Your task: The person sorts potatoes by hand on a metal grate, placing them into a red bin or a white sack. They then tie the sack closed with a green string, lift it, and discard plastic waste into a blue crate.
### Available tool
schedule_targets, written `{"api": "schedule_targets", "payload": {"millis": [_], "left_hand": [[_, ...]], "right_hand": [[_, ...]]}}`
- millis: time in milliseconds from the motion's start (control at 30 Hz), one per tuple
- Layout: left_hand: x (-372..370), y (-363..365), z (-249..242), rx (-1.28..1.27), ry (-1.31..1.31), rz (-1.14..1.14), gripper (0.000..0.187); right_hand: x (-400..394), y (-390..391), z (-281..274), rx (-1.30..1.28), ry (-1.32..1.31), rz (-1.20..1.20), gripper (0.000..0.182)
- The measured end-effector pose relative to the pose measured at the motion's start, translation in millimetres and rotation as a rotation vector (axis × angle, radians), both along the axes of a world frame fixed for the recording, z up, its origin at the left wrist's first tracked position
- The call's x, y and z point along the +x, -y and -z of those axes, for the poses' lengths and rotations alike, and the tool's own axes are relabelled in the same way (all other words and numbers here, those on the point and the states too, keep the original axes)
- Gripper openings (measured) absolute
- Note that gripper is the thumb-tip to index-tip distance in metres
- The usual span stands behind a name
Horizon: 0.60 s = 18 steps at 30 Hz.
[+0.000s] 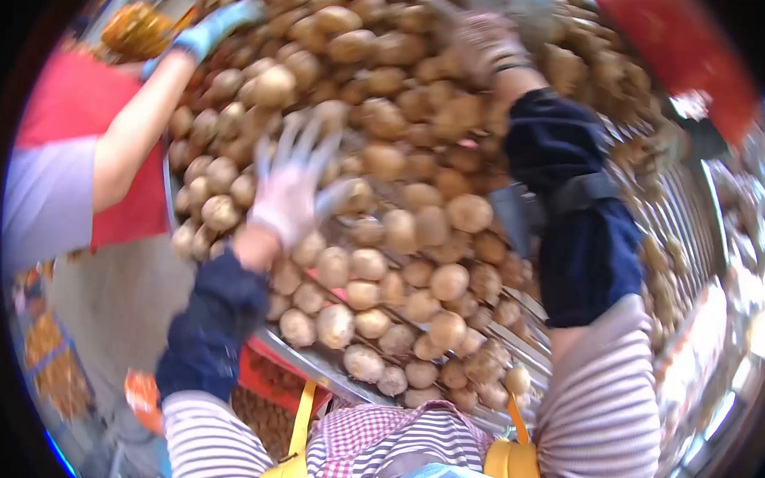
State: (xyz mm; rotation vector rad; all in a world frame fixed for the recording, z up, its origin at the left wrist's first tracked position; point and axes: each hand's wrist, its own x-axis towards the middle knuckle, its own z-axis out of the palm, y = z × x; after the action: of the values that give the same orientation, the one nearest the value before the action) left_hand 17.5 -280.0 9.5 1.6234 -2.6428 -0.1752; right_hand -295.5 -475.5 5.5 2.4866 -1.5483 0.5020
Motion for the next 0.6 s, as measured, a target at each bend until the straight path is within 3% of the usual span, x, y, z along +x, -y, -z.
{"api": "schedule_targets", "payload": {"millis": [33,67,100,133,167,200,233,267,333,433,500,600], "left_hand": [[-10.8,-34.3,-8.3,0.082,0.139,0.025,0.081],[-10.5,-55.0,3.9,0.117,-0.012,0.051,0.08],[-16.7,-70.4,-12.1,0.157,0.012,0.011,0.08],[-20.0,-81.5,-8.9,0.197,-0.032,-0.025,0.08],[-26.1,-100.1,-8.6,0.185,-0.125,-0.047,0.078],[-27.7,-119.2,-8.3,0.153,0.008,-0.023,0.078],[-33.0,-135.8,-15.1,0.195,-0.07,-0.049,0.079],[-33.2,-154.0,-8.7,0.175,-0.047,0.008,0.08],[-39.9,-188.0,-13.6,0.201,-0.028,0.049,0.084],[-70.1,-241.1,-39.6,0.316,-0.028,0.115,0.087],[-76.0,-273.7,-27.0,0.278,-0.006,0.159,0.088],[-91.4,-279.7,-40.7,0.251,-0.077,0.088,0.088]], "right_hand": [[13.0,-32.5,-21.9,0.238,-0.044,0.187,0.062],[6.3,-55.6,-15.6,-0.015,-0.074,0.118,0.063],[5.2,-78.5,-12.0,-0.204,-0.224,0.029,0.055],[0.7,-100.8,-10.4,0.092,0.122,0.062,0.057],[3.0,-134.8,-25.5,0.219,0.127,0.117,0.053],[5.4,-164.2,-16.1,0.086,0.17,0.168,0.053],[8.8,-190.0,-9.8,0.06,0.178,0.206,0.049],[2.6,-222.5,-23.6,0.262,0.193,0.078,0.052],[-1.5,-283.0,-35.9,0.197,0.141,-0.052,0.058],[-19.3,-364.8,-69.7,-0.006,0.515,-0.093,0.052],[-65.8,-408.0,-85.7,-0.038,0.547,0.027,0.056],[-162.0,-472.0,-82.1,-0.154,0.423,0.482,0.059]]}}
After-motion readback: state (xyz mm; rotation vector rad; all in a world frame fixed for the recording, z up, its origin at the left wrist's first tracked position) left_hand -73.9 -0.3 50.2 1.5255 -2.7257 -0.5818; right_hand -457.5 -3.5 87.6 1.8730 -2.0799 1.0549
